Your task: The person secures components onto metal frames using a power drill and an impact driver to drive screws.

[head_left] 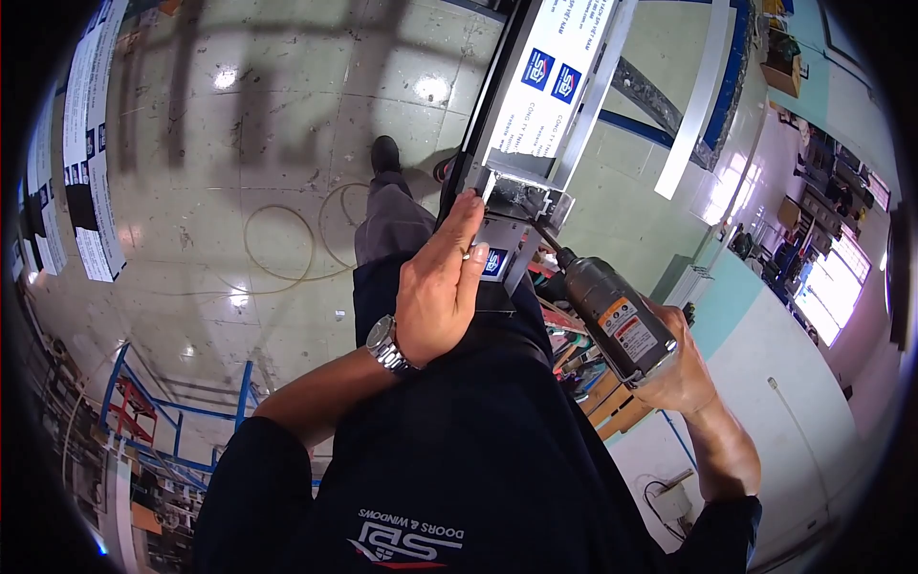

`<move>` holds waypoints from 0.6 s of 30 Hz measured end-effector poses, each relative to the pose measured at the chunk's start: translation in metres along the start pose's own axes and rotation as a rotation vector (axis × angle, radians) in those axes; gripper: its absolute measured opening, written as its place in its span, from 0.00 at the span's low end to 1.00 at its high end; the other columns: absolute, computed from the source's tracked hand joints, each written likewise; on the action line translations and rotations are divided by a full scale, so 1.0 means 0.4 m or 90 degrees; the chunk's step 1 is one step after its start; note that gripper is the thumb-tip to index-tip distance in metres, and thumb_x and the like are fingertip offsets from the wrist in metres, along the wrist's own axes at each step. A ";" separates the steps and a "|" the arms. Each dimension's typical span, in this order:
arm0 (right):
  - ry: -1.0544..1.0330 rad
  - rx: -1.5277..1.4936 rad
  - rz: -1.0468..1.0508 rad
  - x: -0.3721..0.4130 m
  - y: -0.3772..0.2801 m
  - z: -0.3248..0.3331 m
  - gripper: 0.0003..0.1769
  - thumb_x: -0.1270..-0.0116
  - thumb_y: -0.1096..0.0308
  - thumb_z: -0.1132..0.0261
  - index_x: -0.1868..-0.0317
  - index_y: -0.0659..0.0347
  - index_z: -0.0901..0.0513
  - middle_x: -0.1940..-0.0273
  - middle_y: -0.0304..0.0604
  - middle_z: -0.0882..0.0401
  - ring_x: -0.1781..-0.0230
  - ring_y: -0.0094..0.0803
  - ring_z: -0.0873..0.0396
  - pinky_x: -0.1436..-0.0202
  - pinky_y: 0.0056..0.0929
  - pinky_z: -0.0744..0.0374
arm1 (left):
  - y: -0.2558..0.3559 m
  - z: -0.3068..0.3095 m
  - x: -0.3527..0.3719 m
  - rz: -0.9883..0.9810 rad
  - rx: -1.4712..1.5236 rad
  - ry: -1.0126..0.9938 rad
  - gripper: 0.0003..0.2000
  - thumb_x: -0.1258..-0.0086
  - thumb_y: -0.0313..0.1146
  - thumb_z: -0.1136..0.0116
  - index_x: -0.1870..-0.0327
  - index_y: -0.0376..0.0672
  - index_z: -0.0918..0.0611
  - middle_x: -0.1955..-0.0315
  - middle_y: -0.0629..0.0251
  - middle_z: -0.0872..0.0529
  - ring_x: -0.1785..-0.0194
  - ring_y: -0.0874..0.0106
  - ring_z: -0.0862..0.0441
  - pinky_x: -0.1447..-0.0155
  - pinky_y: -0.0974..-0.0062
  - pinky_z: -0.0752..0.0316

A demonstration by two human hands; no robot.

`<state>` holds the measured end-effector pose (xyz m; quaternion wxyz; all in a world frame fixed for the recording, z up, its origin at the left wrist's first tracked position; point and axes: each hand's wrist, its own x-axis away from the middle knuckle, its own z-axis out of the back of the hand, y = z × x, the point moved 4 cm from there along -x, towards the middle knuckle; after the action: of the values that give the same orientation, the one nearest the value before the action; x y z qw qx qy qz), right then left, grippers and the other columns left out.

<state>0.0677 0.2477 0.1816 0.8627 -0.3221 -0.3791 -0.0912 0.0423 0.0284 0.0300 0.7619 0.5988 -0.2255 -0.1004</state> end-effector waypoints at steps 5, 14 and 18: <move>-0.091 -0.063 -0.114 -0.024 -0.018 0.006 0.30 0.49 0.69 0.26 0.45 0.74 0.19 0.65 0.58 0.16 0.68 0.42 0.15 0.55 0.35 0.19 | 0.001 -0.003 0.002 -0.006 -0.013 0.004 0.23 0.21 0.29 0.50 0.27 0.32 0.30 0.31 0.42 0.26 0.28 0.52 0.27 0.27 0.62 0.29; -0.002 -0.046 -0.084 -0.013 -0.029 0.025 0.28 0.49 0.70 0.28 0.45 0.73 0.19 0.59 0.60 0.14 0.60 0.45 0.14 0.47 0.37 0.19 | 0.003 0.045 -0.015 0.003 -0.021 -0.020 0.19 0.20 0.34 0.49 0.33 0.36 0.24 0.39 0.44 0.19 0.38 0.51 0.19 0.36 0.62 0.24; 0.044 0.069 -0.093 0.050 -0.050 0.030 0.31 0.52 0.74 0.30 0.43 0.70 0.19 0.57 0.61 0.14 0.57 0.62 0.17 0.46 0.39 0.19 | 0.077 0.132 -0.009 0.011 -0.046 0.008 0.13 0.20 0.35 0.46 0.45 0.36 0.17 0.59 0.49 0.12 0.60 0.53 0.14 0.53 0.63 0.21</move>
<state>0.0666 0.2417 0.2117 0.8823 -0.2434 -0.3763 -0.1442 0.0109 -0.0078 0.0683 0.7852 0.5697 -0.2221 -0.0977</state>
